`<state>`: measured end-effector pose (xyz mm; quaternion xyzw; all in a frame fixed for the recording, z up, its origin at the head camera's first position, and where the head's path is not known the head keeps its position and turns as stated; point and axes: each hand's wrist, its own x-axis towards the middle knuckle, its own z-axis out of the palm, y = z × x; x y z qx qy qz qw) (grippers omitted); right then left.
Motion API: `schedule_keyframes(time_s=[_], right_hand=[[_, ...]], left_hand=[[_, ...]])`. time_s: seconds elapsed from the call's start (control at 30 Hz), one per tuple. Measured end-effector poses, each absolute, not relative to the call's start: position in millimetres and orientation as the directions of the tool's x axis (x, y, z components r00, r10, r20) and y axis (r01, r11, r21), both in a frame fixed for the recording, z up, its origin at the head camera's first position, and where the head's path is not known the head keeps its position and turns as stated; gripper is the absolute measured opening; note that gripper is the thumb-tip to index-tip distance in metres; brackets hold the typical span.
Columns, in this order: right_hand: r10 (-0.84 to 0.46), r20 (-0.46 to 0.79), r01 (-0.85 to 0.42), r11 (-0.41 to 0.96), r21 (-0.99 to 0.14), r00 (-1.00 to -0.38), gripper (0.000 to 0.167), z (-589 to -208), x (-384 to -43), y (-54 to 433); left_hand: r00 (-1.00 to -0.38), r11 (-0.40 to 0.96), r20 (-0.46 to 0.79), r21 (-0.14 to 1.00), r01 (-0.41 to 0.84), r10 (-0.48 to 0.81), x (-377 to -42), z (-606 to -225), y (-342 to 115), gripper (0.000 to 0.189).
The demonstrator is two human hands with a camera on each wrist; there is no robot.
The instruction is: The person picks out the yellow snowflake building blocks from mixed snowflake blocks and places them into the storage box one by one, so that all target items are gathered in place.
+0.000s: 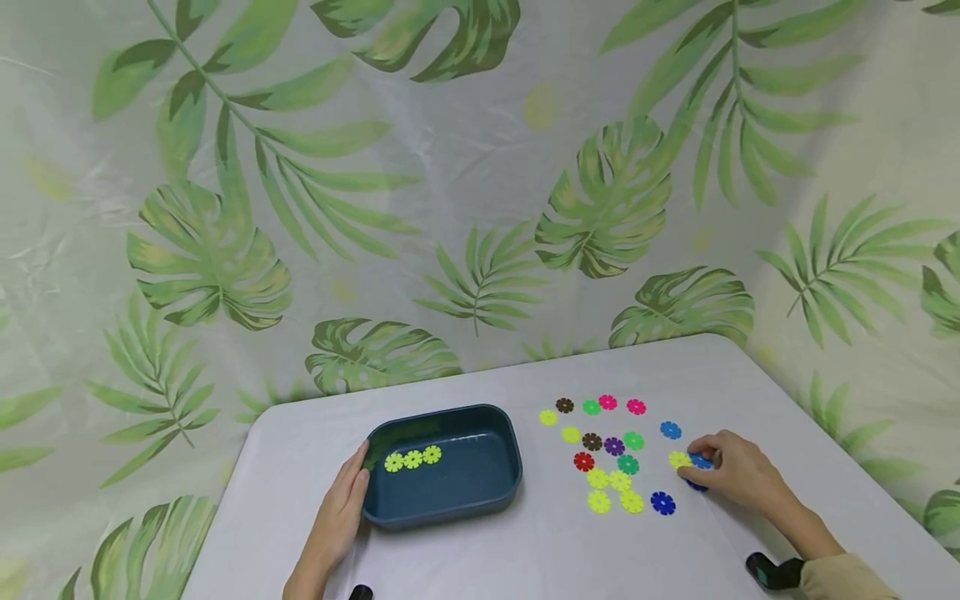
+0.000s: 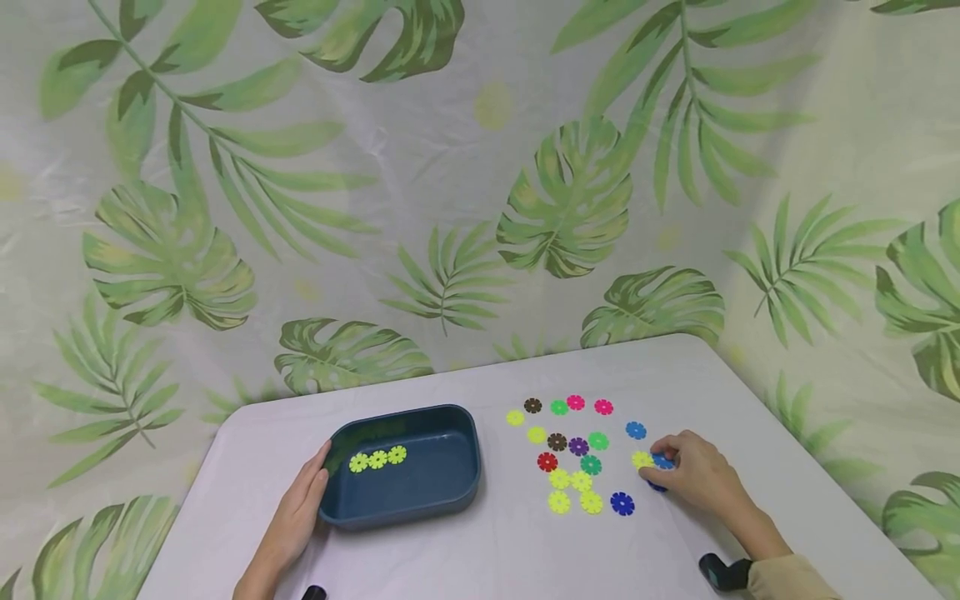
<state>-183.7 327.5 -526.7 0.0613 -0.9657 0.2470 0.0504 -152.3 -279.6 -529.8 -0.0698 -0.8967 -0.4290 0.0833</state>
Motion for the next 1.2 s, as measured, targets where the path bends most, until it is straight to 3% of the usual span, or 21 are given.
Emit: schedule_keyframes(time_s=[1.2], right_hand=[[-0.132, 0.176, -0.196, 0.886, -0.42, -0.975, 0.032, -526.7, -191.4, 319.4]], left_hand=[[-0.979, 0.617, 0.2, 0.766, 0.182, 0.04, -152.1, -528.9, -278.4, 0.052]])
